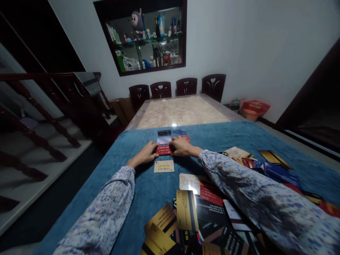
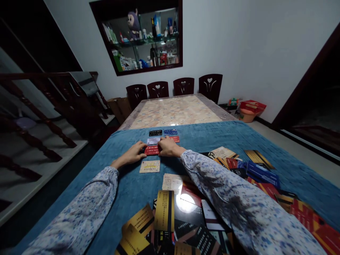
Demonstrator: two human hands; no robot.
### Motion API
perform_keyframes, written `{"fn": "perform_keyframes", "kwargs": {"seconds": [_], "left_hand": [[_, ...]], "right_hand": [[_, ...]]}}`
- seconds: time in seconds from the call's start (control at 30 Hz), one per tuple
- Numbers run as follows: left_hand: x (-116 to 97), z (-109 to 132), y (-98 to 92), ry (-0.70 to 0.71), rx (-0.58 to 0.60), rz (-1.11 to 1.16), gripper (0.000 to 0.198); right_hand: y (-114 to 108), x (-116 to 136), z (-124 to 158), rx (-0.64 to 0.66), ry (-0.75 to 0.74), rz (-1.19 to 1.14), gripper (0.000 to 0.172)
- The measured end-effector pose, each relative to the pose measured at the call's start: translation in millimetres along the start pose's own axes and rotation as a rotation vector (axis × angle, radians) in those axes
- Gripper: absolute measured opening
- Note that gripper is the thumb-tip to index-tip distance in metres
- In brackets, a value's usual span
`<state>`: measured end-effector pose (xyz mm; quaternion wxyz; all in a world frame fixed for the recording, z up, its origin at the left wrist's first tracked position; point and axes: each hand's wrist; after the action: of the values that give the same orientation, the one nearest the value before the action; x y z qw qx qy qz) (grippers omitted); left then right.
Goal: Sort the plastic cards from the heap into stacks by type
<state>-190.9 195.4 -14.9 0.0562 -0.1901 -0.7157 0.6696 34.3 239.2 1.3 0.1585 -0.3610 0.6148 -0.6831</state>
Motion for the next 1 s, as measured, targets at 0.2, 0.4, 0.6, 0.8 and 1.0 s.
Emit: {"fn": "perform_keyframes", "kwargs": {"seconds": [0.2,0.4,0.6,0.8,1.0], "left_hand": [[-0.9,-3.6,-1.7,-0.019,0.044,0.011,0.035],[-2.6,-7.3,-6.5,-0.028,0.108,-0.022,0.035],[-3.6,-8.0,-8.5,-0.059,0.127,0.011,0.038],[-1.0,-3.6,-3.3,-0.048,0.075,0.023,0.042],[-2.7,-2.5,-1.0,-0.064,0.034,0.072,0.042]], "right_hand": [[0.7,-1.3,-3.8,0.042,0.013,0.008,0.039],[-0.7,-2.3,-6.0,0.070,0.008,0.005,0.038],[-2.8,-3.4,-6.6,0.091,-0.010,0.006,0.035],[-4.3,0.2,-1.9,0.066,-0.013,0.019,0.042],[-6.9,6.7,3.9,0.065,0.016,0.008,0.034]]}}
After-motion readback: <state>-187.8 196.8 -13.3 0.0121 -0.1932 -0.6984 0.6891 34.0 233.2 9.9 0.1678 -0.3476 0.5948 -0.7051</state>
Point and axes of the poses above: each hand's wrist, its own z-axis away from the middle knuckle, its own y-axis out of the palm, x = y × z, and after that the axes turned 11 degrees about -z, right-handed
